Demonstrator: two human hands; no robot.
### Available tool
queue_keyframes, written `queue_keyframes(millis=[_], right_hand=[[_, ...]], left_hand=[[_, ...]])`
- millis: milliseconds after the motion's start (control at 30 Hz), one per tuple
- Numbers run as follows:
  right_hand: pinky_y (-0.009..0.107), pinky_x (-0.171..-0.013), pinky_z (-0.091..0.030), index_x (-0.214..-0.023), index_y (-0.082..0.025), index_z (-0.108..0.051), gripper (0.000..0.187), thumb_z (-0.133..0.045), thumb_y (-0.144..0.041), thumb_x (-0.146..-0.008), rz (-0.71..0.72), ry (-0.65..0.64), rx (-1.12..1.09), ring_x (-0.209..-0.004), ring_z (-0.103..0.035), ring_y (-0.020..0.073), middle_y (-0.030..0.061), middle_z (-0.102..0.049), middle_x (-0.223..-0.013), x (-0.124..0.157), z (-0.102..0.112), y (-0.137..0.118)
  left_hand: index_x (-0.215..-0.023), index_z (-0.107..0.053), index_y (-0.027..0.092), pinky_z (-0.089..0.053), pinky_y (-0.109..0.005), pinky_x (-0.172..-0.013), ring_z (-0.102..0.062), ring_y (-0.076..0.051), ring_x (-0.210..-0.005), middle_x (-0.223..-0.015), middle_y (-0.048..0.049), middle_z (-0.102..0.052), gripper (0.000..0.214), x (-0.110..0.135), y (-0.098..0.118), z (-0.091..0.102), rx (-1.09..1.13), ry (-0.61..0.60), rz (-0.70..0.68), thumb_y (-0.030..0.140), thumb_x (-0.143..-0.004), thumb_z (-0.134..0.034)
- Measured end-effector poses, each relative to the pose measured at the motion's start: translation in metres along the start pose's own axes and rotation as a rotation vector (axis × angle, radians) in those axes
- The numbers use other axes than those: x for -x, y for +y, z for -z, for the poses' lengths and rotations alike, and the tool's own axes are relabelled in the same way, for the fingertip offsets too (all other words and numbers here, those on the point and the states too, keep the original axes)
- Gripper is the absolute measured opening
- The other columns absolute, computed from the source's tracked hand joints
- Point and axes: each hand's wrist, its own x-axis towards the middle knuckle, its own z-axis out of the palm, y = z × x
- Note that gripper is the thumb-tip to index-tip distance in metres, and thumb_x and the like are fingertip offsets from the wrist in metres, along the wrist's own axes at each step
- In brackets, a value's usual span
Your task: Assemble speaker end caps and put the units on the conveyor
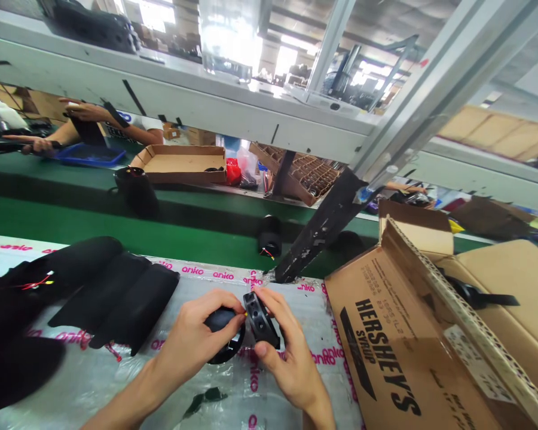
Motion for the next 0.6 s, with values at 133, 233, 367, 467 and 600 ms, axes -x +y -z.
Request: queue_keyframes(millis=[133,233,367,467,600], right_hand=[[0.051,-0.124,-0.048,-0.155,-0.029,-0.062,0.073,-0.062,-0.076,-0.099,-0.044,0.05,-0.022,-0.144,-0.061,0.0377,0.012,-0.066,-0.155,-0.0043,-0.0054,-0.0002],[0.048,-0.121,-0.051,-0.153,-0.028,-0.064,0.07,-0.062,-0.074,-0.1,-0.067,0.063,-0.022,-0.141,-0.064,0.0372,0.0118,-0.068,-0.152,-0.0043,-0.0041,-0.0011],[0.045,-0.119,-0.052,-0.155,-0.034,-0.063,0.069,-0.064,-0.074,-0.099,-0.042,-0.025,-0.05,-0.144,-0.062,0.0361,0.0081,-0.066,-0.155,0.0008,0.0023,0.0009],[0.043,-0.118,-0.053,-0.156,-0.037,-0.062,0.069,-0.069,-0.072,-0.096,-0.042,-0.053,-0.084,-0.15,-0.057,0.0359,0.0067,-0.063,-0.159,0.0026,0.0029,0.0036],[0.046,-0.123,-0.049,-0.154,-0.036,-0.065,0.067,-0.07,-0.071,-0.096,-0.066,0.01,-0.119,-0.149,-0.058,0.0356,0.0073,-0.065,-0.158,-0.0005,-0.0044,0.0052]], left_hand=[[-0.098,-0.076,0.023,-0.06,-0.031,-0.085,-0.078,-0.02,-0.09,-0.096,0.0002,-0.082,0.017,0.0028,0.0012,0.0017,0.006,-0.012,0.033,0.009,-0.088,-0.077],[-0.098,-0.074,0.023,-0.06,-0.032,-0.085,-0.078,-0.022,-0.094,-0.098,0.0008,-0.082,0.029,0.0052,0.002,0.0016,-0.027,-0.051,0.033,0.004,-0.079,-0.084],[-0.093,-0.071,0.023,-0.061,-0.032,-0.083,-0.078,-0.021,-0.091,-0.095,0.0012,-0.08,0.024,0.0059,-0.0001,-0.0005,-0.052,-0.023,0.051,0.005,-0.081,-0.081],[-0.092,-0.072,0.023,-0.061,-0.032,-0.084,-0.079,-0.021,-0.091,-0.095,0.0006,-0.081,0.018,0.0053,-0.0029,-0.0012,-0.043,-0.01,0.04,0.007,-0.085,-0.077],[-0.095,-0.077,0.024,-0.063,-0.034,-0.091,-0.08,-0.022,-0.096,-0.099,-0.0001,-0.084,0.018,0.0037,-0.0049,0.0014,-0.016,-0.019,-0.01,0.007,-0.089,-0.076]])
